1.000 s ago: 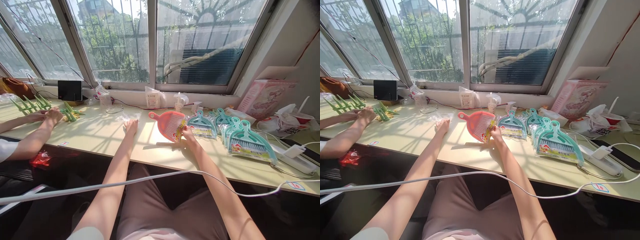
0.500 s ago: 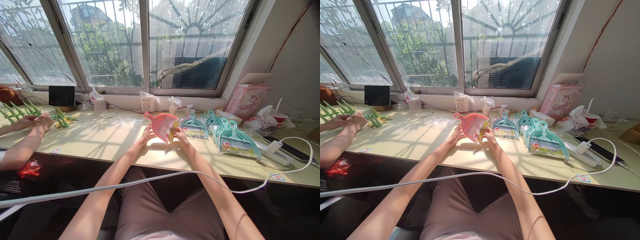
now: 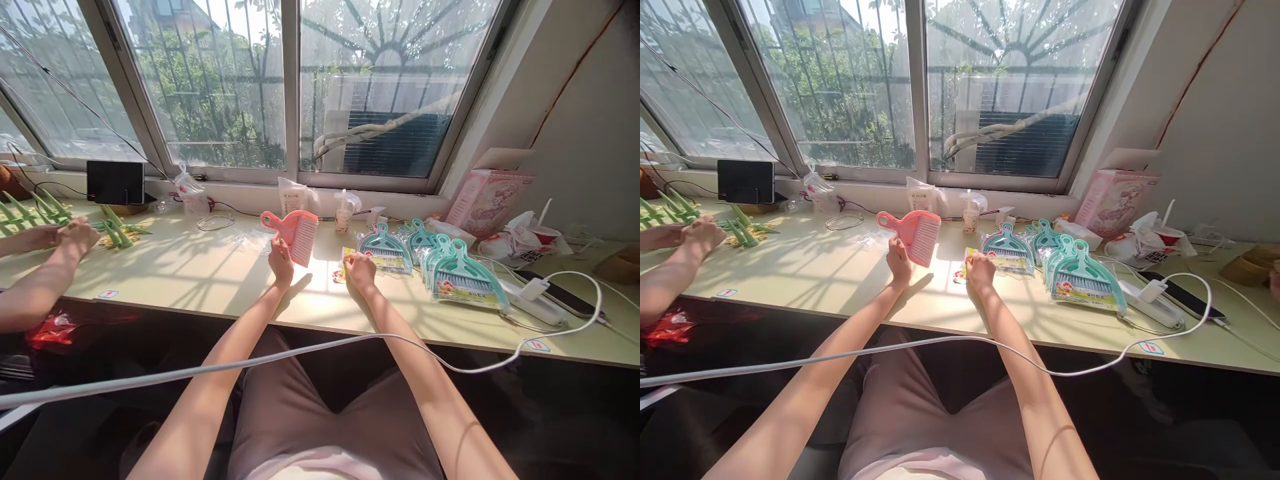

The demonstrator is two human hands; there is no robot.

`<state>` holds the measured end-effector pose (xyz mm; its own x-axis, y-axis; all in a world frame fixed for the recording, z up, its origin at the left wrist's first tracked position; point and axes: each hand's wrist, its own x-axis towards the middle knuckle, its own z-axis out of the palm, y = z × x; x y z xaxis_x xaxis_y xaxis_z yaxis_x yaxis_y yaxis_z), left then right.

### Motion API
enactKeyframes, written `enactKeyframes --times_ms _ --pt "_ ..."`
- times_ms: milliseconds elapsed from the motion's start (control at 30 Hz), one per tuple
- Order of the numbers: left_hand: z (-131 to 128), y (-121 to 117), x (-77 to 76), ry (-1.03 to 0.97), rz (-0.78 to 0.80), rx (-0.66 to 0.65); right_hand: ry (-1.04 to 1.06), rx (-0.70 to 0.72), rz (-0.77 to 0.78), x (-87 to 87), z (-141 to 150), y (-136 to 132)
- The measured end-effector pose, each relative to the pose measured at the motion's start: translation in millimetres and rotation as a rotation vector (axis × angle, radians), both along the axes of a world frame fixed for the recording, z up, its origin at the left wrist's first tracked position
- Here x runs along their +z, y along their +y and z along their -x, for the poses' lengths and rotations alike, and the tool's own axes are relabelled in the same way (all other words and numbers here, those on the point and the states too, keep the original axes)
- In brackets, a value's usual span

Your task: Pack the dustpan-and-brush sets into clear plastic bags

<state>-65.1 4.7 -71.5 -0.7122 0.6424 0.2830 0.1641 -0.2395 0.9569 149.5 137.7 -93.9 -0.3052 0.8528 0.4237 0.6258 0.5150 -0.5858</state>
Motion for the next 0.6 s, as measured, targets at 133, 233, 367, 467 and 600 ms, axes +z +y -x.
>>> enactKeyframes --times_ms 133,233,367,467,600 --pt "-11 0 4.3 0.203 0.062 0.293 0.082 0.05 -0.107 10.8 8 -12" --pt "-13 -1 -1.3 0.384 0.105 0.198 0.184 0.185 -0.213 28.4 30 -30" --pt "-7 1 -16.4 0.546 0.074 0.07 0.234 0.239 -0.226 46.1 71 -55" --pt "6 8 -28.1 0.588 -0.032 0.126 0.177 0.293 -0.243 53.0 89 -65" --pt "22 20 -39.2 0.695 -0.173 0.207 0.032 0.325 -0.329 67.9 88 -67"
